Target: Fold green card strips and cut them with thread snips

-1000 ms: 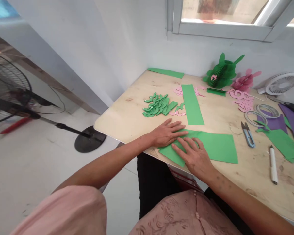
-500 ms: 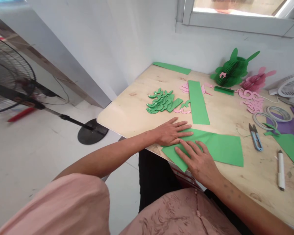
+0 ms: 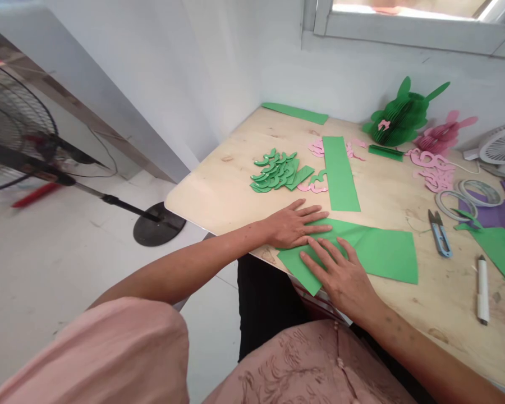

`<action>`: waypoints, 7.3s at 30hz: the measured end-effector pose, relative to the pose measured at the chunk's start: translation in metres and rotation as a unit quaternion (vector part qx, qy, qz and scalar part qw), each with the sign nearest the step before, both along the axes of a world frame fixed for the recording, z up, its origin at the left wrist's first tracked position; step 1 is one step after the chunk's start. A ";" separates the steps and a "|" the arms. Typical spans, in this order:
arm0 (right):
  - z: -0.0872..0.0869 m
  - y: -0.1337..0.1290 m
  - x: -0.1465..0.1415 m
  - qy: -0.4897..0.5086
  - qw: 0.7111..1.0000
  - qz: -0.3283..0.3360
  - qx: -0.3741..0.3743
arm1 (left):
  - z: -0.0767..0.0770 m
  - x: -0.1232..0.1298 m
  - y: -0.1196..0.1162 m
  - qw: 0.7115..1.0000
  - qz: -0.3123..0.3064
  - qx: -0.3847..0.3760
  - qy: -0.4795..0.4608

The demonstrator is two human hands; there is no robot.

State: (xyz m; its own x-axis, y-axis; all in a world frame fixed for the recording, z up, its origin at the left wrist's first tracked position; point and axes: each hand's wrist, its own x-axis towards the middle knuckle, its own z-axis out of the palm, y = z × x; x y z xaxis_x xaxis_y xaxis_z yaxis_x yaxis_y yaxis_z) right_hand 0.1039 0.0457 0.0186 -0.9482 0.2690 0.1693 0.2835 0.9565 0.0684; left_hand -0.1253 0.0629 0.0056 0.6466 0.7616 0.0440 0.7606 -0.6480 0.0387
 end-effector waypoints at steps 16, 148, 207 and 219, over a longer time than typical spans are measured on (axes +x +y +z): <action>-0.001 -0.009 0.000 0.003 1.000 0.001 -0.006 | 0.002 0.001 0.000 1.000 0.003 -0.007 0.001; -0.015 -0.056 0.045 0.080 0.992 -0.090 -0.032 | 0.004 0.020 0.007 1.000 -0.029 -0.005 -0.008; -0.013 -0.052 0.052 0.058 0.993 -0.104 -0.010 | 0.010 0.052 0.024 0.995 -0.101 -0.010 0.000; -0.004 -0.053 0.055 0.047 0.990 -0.136 -0.002 | 0.012 0.053 0.023 0.995 -0.090 -0.034 -0.011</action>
